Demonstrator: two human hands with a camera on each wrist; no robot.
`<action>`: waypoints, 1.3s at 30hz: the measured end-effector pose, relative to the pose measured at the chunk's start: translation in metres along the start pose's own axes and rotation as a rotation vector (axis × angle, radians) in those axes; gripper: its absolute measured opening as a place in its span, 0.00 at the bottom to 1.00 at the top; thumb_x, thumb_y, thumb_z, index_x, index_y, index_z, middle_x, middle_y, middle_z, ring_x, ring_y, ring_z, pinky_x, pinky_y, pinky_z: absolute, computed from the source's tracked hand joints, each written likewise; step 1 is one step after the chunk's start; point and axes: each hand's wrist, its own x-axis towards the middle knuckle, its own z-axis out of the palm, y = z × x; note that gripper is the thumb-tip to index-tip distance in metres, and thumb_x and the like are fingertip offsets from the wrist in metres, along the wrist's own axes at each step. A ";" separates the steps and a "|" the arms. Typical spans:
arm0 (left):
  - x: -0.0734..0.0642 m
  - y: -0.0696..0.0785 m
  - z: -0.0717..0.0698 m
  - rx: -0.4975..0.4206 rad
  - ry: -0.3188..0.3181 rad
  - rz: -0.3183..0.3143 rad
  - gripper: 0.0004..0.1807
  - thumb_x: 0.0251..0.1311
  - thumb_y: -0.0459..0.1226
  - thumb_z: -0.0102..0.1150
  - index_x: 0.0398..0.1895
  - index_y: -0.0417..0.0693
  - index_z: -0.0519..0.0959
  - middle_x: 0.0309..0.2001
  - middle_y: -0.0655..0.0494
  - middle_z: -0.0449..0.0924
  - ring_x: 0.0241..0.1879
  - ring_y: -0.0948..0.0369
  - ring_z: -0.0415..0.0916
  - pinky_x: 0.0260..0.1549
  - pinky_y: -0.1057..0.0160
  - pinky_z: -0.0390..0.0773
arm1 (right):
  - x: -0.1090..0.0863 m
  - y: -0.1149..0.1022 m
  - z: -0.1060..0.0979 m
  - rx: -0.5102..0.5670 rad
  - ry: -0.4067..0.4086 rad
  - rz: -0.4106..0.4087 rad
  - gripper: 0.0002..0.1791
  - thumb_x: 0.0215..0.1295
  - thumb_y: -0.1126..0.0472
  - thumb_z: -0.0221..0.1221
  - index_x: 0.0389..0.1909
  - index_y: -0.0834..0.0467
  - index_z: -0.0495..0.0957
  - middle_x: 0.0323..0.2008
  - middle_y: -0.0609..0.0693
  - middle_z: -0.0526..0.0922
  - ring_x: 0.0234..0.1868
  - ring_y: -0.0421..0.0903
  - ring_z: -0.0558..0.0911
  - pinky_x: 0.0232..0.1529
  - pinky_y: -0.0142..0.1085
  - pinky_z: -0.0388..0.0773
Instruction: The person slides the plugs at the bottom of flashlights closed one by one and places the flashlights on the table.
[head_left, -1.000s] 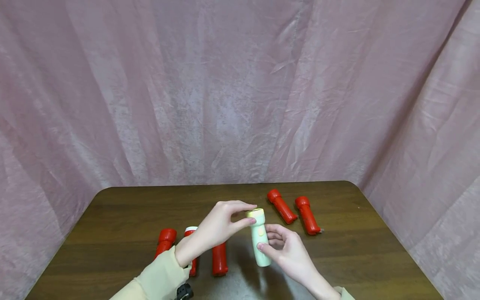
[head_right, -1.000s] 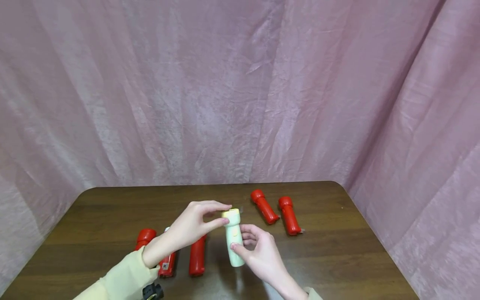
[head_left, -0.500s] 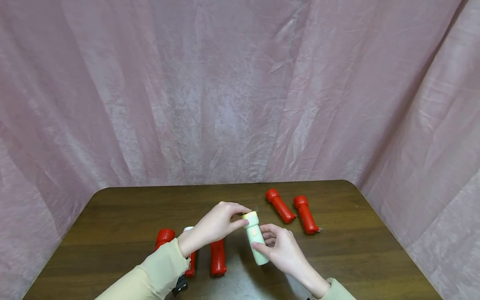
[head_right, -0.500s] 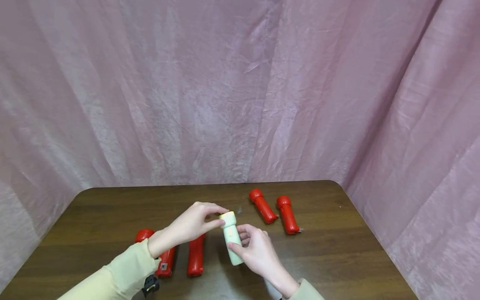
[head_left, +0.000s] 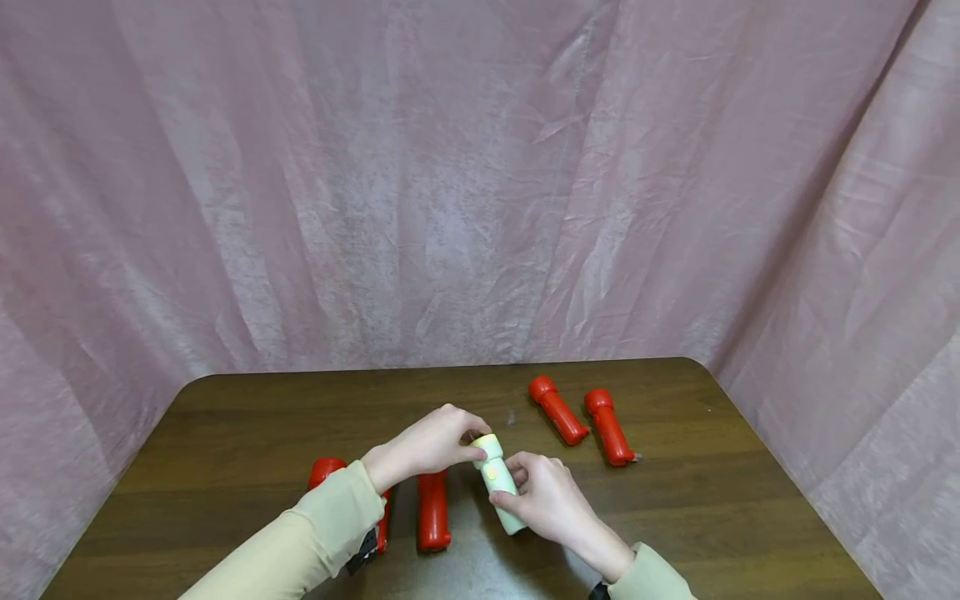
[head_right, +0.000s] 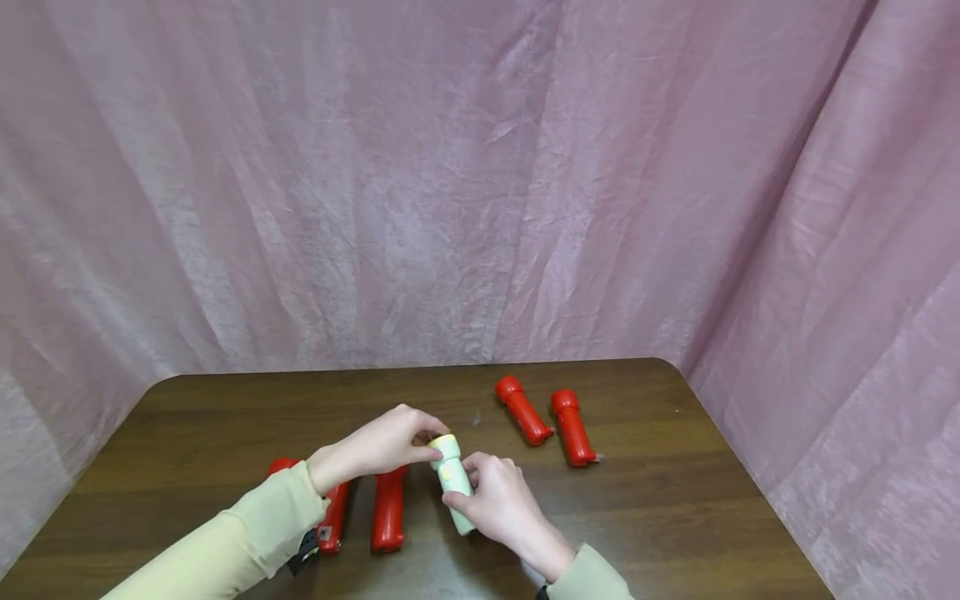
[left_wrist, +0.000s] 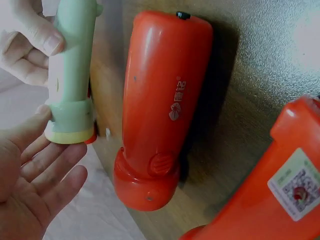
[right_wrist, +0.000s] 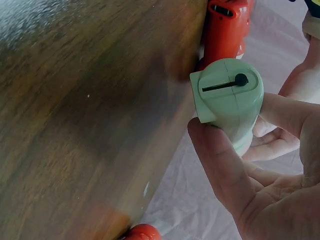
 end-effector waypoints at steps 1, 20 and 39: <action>0.000 -0.001 0.000 0.008 -0.009 -0.002 0.13 0.64 0.34 0.72 0.50 0.39 0.88 0.44 0.50 0.92 0.38 0.62 0.87 0.40 0.69 0.85 | 0.001 0.000 0.001 -0.007 -0.005 0.000 0.17 0.56 0.57 0.76 0.43 0.61 0.86 0.32 0.50 0.93 0.30 0.38 0.88 0.34 0.30 0.78; 0.001 -0.009 0.002 0.120 -0.072 -0.027 0.13 0.60 0.31 0.73 0.48 0.40 0.88 0.40 0.52 0.92 0.34 0.64 0.82 0.36 0.69 0.81 | 0.010 0.002 0.018 -0.055 -0.037 -0.008 0.18 0.55 0.58 0.77 0.42 0.62 0.85 0.30 0.51 0.92 0.29 0.38 0.84 0.30 0.31 0.77; 0.003 -0.018 0.006 0.095 -0.104 -0.002 0.12 0.58 0.29 0.75 0.45 0.43 0.89 0.38 0.55 0.90 0.30 0.71 0.76 0.33 0.73 0.78 | 0.004 0.004 0.022 0.045 -0.065 -0.025 0.18 0.58 0.59 0.75 0.47 0.62 0.86 0.32 0.51 0.91 0.31 0.38 0.88 0.30 0.28 0.80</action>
